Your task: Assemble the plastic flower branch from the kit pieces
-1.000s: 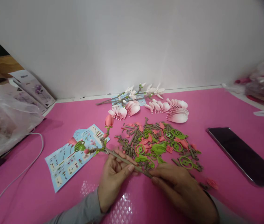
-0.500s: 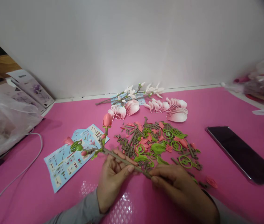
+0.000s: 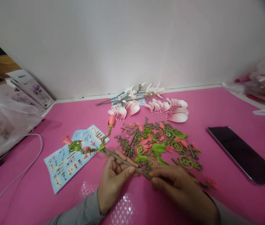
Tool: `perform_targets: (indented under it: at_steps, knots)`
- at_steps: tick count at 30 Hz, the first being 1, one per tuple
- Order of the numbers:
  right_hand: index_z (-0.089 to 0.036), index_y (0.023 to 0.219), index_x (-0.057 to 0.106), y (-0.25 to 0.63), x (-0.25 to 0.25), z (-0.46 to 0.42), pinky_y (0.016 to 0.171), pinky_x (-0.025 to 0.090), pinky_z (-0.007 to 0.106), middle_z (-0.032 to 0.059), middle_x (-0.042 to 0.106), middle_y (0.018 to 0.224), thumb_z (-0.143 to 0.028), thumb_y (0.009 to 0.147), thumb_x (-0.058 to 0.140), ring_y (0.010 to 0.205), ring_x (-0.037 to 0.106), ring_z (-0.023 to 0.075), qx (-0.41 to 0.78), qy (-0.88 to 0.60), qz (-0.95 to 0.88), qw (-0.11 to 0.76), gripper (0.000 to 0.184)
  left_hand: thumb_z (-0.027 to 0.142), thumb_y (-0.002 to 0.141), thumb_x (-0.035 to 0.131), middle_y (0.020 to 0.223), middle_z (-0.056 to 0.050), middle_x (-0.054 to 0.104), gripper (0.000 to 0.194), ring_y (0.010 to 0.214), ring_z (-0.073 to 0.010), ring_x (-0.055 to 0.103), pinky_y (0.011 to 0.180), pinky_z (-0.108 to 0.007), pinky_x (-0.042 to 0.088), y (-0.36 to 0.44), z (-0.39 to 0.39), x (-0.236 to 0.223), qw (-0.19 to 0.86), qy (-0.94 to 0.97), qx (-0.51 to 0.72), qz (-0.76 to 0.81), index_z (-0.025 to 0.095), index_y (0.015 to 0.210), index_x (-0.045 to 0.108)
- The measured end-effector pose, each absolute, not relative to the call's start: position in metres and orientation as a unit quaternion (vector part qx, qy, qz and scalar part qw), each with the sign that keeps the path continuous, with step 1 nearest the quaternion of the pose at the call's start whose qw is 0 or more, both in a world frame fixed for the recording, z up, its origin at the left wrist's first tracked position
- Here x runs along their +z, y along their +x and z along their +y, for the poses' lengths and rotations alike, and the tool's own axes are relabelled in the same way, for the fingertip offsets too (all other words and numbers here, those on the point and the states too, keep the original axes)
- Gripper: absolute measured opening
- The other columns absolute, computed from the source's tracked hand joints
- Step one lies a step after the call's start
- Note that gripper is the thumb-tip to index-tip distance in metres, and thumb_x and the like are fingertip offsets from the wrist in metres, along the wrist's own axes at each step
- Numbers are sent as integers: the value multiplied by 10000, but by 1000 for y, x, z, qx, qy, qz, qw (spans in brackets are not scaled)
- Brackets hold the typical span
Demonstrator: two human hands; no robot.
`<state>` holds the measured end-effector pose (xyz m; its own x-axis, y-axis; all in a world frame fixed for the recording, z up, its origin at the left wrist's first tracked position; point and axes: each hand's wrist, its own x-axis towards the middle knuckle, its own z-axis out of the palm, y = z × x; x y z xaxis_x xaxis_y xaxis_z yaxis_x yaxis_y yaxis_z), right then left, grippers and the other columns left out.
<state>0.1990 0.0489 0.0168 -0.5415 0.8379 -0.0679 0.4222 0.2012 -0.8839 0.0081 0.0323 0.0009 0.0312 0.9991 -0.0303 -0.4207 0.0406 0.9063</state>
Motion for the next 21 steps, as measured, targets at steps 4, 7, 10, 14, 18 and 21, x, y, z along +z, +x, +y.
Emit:
perform_targets:
  at_steps: [4,7,10,14,18,21]
  knots:
    - [-178,655,617,199,17,49,570,389,220,-6,604,640,-262,879,497,621,543,128,462,-422,-749,217,267,162,766,719,737,3,707,228,680,-138,657,673,-285,522,8,31,3,629,370,574,371,187,807,496]
    - [-178,648,614,198,18,49,561,382,221,-5,599,627,-268,875,499,614,541,129,460,-420,-751,219,269,153,764,720,743,-4,712,219,670,-132,654,678,-289,529,8,30,4,629,374,569,376,182,802,506]
    - [-178,652,619,197,19,48,550,372,222,-4,600,619,-274,870,501,610,536,130,458,-423,-750,222,266,143,761,721,741,0,716,220,672,-132,663,672,-277,535,8,30,4,627,378,570,374,186,811,511]
    - [-181,640,613,197,19,47,542,364,223,-11,582,600,-278,867,499,594,522,126,458,-422,-749,224,272,140,756,726,737,-1,720,227,695,-139,675,669,-266,540,8,29,2,628,377,573,368,190,811,511]
    - [-180,640,617,196,20,48,545,371,219,-12,592,603,-273,861,508,590,527,121,469,-422,-740,232,263,149,742,741,741,-2,731,225,671,-128,672,657,-246,543,8,29,0,614,374,583,379,184,824,534]
    - [-180,658,642,194,20,47,553,386,216,-9,616,613,-270,848,528,589,538,120,490,-418,-726,241,239,158,728,757,766,-5,751,273,693,-132,688,668,-244,551,7,29,-1,622,348,585,388,188,905,552]
